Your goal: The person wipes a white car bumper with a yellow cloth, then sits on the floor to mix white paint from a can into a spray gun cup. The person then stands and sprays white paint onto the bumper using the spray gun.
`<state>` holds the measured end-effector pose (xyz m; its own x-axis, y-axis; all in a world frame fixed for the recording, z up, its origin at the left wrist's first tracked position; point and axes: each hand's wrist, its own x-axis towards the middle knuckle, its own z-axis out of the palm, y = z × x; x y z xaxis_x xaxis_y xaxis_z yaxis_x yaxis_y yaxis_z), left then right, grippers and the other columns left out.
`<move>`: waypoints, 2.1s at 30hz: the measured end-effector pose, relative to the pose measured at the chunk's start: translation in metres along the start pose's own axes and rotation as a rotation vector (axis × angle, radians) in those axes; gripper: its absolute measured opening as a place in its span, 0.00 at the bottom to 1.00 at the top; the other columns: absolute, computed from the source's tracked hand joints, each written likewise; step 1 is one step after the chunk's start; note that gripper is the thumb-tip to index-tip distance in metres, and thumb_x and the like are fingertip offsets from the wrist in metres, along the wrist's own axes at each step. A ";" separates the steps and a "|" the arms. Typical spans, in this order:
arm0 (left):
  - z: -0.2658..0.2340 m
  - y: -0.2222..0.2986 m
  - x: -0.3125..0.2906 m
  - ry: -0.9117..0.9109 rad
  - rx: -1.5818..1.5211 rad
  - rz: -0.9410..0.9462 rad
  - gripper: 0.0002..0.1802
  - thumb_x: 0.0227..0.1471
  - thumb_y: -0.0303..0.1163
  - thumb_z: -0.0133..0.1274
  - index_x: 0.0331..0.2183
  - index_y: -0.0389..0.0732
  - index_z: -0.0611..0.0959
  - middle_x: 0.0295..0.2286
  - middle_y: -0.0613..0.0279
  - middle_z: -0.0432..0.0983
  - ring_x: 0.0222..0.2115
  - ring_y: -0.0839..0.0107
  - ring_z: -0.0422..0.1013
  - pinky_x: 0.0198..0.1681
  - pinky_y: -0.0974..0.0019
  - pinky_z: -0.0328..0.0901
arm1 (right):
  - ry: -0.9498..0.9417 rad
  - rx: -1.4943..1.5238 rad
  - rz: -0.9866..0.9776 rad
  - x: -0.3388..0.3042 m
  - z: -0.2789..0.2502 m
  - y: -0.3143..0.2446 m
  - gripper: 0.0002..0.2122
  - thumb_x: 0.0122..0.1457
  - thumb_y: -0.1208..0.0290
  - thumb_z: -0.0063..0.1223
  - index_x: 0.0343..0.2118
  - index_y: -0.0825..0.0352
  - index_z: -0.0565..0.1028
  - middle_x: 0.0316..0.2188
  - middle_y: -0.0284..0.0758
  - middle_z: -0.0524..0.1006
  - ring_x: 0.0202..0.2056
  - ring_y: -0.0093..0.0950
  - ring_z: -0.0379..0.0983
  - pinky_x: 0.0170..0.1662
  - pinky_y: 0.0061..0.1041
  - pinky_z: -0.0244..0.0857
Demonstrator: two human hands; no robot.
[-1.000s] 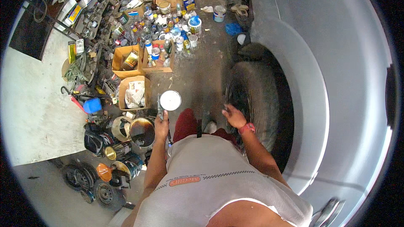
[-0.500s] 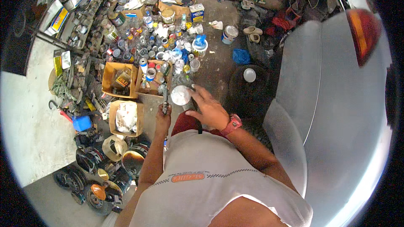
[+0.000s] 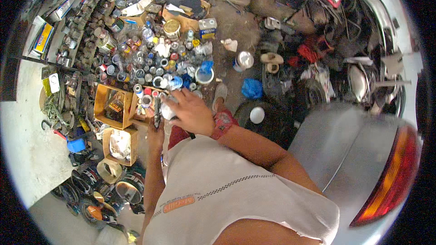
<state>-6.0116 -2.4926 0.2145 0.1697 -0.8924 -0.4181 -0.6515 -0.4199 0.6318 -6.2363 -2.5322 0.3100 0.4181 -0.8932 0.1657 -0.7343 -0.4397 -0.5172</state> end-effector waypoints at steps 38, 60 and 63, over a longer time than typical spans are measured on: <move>0.367 0.136 0.153 0.696 -1.311 -0.820 0.28 0.61 0.40 0.63 0.57 0.34 0.80 0.37 0.55 0.85 0.33 0.69 0.77 0.40 0.60 0.73 | -0.668 0.494 0.169 0.382 -0.005 0.539 0.36 0.60 0.68 0.74 0.70 0.61 0.67 0.58 0.39 0.72 0.53 0.29 0.74 0.55 0.31 0.76; 0.688 -0.128 0.216 1.028 -1.396 -1.282 0.30 0.59 0.60 0.65 0.44 0.42 0.83 0.26 0.66 0.72 0.27 0.72 0.67 0.31 0.63 0.62 | -0.782 -0.119 0.113 0.314 0.234 0.777 0.38 0.61 0.63 0.75 0.69 0.68 0.65 0.57 0.40 0.73 0.56 0.30 0.72 0.60 0.32 0.67; 0.690 -0.178 0.227 0.984 -1.393 -1.386 0.26 0.64 0.55 0.61 0.52 0.44 0.83 0.26 0.64 0.72 0.28 0.69 0.70 0.36 0.60 0.68 | -0.685 -0.285 0.136 0.306 0.251 0.798 0.39 0.62 0.62 0.75 0.70 0.69 0.64 0.54 0.39 0.73 0.54 0.29 0.71 0.59 0.32 0.67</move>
<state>-6.3675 -2.5068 -0.4433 0.4339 0.4028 -0.8059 0.8961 -0.1000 0.4325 -6.5602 -3.1331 -0.2630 0.4850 -0.7235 -0.4912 -0.8740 -0.4207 -0.2432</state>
